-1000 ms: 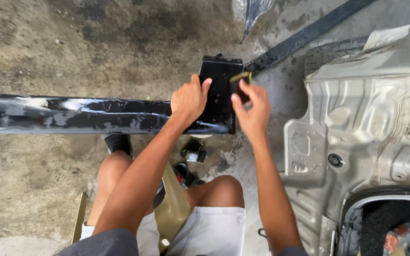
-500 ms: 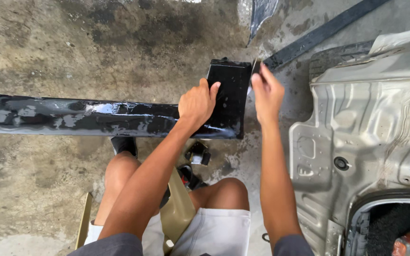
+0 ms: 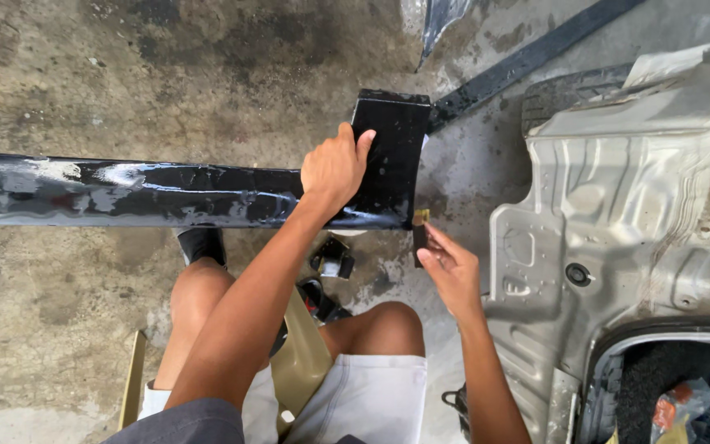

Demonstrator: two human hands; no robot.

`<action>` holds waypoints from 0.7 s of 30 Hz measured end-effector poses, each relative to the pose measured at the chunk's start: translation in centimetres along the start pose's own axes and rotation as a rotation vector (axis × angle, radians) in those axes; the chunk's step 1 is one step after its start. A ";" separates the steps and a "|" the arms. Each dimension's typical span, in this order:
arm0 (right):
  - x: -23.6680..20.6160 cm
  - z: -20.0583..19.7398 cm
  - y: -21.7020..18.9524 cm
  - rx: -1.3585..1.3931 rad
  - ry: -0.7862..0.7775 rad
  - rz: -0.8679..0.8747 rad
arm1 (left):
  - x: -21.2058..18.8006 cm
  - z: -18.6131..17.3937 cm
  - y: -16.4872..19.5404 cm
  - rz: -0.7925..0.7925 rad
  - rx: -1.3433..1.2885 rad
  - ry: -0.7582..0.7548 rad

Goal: The person sits on a low stool and sands a long black metal car part, likely a bumper beam, using a sanding block. They repeatedly dip the block into a bucket of water and wipe the surface with a cloth while working.

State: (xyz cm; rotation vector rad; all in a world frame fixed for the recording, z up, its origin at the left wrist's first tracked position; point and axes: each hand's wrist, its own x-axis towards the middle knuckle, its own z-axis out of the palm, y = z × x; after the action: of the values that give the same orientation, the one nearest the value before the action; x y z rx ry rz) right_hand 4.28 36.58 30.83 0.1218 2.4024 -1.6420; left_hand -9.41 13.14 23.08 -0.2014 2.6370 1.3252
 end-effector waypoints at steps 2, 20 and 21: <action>2.3 0.1 -0.4 -0.116 0.064 0.068 | -0.2 0.0 0.1 -0.021 -0.009 -0.004; 0.1 0.5 -0.1 -0.126 0.103 0.025 | -0.7 0.2 -0.1 -0.041 -0.016 -0.025; -1.3 0.3 0.5 -0.061 0.100 0.070 | -0.8 0.2 -0.1 -0.044 -0.015 -0.037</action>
State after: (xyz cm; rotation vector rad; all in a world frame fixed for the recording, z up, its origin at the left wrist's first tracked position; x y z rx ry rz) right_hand 5.71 36.56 30.60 0.2807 2.4888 -1.5649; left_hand -8.62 13.30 23.01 -0.2330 2.5781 1.3225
